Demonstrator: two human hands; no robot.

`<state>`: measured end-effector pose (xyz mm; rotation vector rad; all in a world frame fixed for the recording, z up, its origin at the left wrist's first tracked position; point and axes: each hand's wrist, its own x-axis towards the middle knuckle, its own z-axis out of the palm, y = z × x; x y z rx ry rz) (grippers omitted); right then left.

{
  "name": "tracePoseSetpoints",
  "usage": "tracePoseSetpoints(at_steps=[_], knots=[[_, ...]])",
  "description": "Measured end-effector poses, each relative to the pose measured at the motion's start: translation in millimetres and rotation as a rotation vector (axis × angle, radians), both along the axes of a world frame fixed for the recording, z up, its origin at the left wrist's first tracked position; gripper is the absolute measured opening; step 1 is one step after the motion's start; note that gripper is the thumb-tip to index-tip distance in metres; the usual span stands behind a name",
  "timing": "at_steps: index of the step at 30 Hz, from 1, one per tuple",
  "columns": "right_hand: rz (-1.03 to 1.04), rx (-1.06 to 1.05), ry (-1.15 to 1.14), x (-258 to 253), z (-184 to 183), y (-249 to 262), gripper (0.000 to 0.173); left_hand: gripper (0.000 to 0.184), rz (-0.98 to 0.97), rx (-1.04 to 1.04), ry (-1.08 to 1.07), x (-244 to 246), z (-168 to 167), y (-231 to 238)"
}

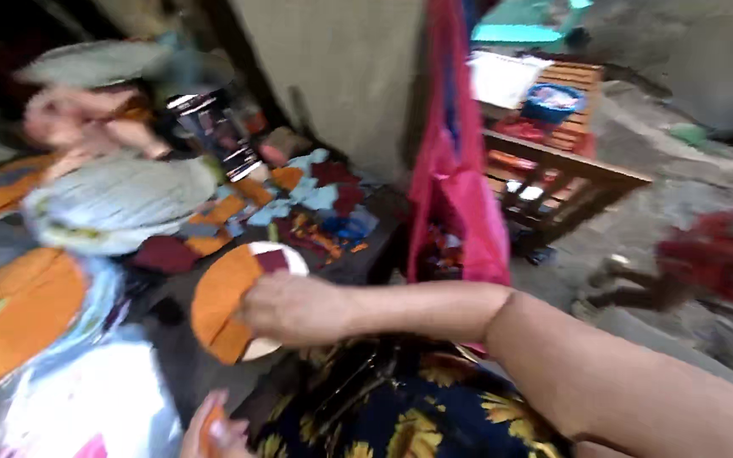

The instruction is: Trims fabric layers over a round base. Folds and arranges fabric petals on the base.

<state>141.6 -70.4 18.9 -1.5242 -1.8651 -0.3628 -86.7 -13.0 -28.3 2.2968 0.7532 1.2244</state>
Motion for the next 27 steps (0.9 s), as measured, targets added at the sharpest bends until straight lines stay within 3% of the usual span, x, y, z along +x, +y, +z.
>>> tracePoseSetpoints(at_steps=[3,7,13,19,27], knots=[[0.002,0.097,0.137,48.3,30.8,41.2,0.026,0.037,-0.062,-0.188,-0.224,11.3,16.0,1.4],[-0.204,0.050,0.414,121.8,66.1,102.0,0.029,0.032,-0.094,-0.442,-0.480,26.0,35.2,25.7],[-0.471,-0.005,0.477,219.7,28.1,156.4,0.034,0.028,-0.009,-0.622,-0.554,54.6,35.8,53.1],[-0.499,-0.076,0.468,244.5,-3.0,150.6,0.037,0.029,-0.038,-0.714,-0.633,55.0,28.5,57.4],[-0.475,-0.212,0.386,239.6,-1.4,154.3,0.036,0.031,-0.116,-0.719,-0.672,52.4,25.1,59.0]])
